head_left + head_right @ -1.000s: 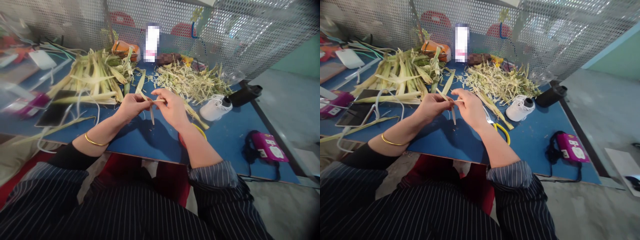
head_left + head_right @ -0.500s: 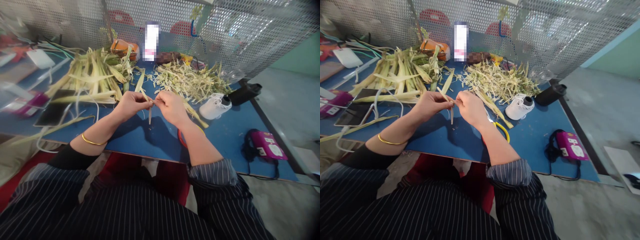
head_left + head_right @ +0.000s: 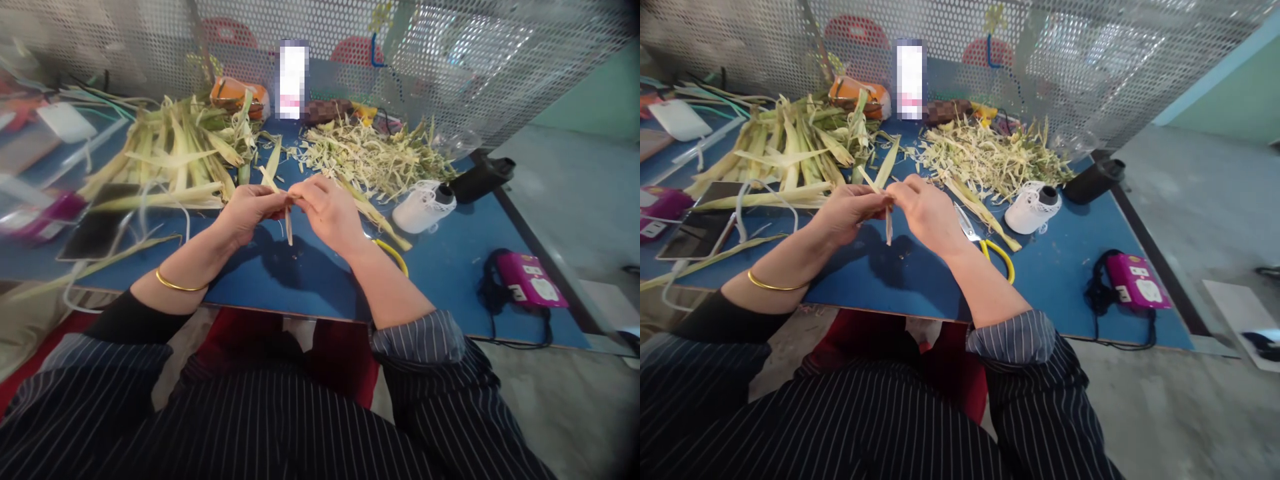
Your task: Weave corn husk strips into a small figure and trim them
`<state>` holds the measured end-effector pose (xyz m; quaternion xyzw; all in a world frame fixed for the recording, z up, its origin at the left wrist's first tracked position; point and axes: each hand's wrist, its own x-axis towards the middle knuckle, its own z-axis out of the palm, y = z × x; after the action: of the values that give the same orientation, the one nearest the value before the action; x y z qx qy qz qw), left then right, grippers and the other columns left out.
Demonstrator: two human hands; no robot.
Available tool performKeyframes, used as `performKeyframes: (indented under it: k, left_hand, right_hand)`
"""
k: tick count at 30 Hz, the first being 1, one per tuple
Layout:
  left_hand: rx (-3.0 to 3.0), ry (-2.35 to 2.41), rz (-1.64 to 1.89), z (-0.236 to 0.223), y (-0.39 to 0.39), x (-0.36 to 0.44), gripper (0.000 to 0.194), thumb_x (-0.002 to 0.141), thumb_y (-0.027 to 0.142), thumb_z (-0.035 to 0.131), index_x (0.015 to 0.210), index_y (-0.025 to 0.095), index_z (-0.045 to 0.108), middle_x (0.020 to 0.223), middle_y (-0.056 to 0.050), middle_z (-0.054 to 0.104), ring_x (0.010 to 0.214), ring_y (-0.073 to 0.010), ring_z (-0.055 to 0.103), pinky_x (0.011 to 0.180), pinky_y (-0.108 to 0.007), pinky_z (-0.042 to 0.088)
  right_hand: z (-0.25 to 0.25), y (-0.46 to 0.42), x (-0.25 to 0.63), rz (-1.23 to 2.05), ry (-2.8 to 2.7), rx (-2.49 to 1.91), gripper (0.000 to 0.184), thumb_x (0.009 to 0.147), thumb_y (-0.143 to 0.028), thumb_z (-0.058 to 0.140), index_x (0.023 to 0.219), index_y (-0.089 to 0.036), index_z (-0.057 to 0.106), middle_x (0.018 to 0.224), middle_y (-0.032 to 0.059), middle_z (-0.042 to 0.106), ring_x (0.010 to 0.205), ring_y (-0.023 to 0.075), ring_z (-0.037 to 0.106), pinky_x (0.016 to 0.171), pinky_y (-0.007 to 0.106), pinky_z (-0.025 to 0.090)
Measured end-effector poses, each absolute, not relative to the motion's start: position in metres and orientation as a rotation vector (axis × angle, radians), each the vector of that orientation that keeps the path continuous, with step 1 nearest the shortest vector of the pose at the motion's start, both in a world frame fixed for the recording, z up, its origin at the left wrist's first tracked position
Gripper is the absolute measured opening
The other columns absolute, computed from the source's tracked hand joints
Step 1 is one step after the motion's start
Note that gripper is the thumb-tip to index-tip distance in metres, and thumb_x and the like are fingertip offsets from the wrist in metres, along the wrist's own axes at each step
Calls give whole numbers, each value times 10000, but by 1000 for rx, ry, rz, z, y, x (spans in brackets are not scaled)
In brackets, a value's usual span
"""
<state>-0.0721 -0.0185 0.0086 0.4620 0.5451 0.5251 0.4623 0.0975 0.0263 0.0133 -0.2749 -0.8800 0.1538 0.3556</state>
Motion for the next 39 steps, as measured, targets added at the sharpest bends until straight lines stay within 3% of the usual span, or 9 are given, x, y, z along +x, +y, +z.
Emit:
performKeyframes:
  k: [4, 15, 20, 24, 34, 39]
  left_hand:
    - [1057, 1307, 1182, 14, -20, -74, 198, 610, 320, 772, 652, 141, 697, 616, -30, 652, 535, -98, 546, 589, -246, 467]
    - [1137, 1337, 1204, 7, -19, -69, 293, 602, 385, 802, 688, 121, 707, 657, -53, 671, 614, -131, 602, 644, -264, 500]
    - [1417, 1471, 1357, 2, -20, -63, 228, 684, 347, 733, 706, 122, 708, 703, -52, 688, 645, -133, 598, 641, -249, 470]
    - [1662, 1584, 1417, 2, -23, -61, 190, 720, 313, 694, 777, 136, 729, 768, -53, 706, 700, -140, 601, 652, -242, 446]
    - [1625, 1604, 1396, 0, -20, -63, 200, 728, 329, 694, 666, 139, 699, 629, -24, 651, 566, -115, 532, 533, -232, 379]
    - [1639, 1589, 1378, 2, -23, -61, 208, 718, 346, 704, 759, 144, 735, 726, -49, 704, 642, -141, 596, 598, -240, 433]
  right_hand:
    - [14, 29, 101, 294, -2327, -707, 156, 931, -244, 463, 900, -216, 613, 942, 42, 576, 852, 171, 549, 766, 307, 407]
    - [13, 29, 96, 567, -2131, -956, 109, 840, -212, 563, 737, -193, 533, 727, 15, 597, 717, 154, 547, 686, 293, 404]
    - [7, 31, 94, 1073, -1903, -1075, 205, 826, -306, 614, 670, -192, 548, 527, -27, 524, 508, 116, 513, 565, 277, 414]
    - [5, 36, 93, 1456, -1663, -1037, 248, 809, -291, 653, 616, -180, 544, 526, -41, 508, 442, 80, 484, 504, 252, 431]
    - [16, 33, 96, 1486, -1657, -1005, 244, 818, -214, 651, 599, -168, 553, 530, -46, 521, 433, 60, 495, 484, 214, 411]
    - [12, 36, 96, 1532, -1601, -1041, 255, 818, -218, 630, 585, -170, 539, 502, -57, 486, 410, 53, 451, 458, 210, 389]
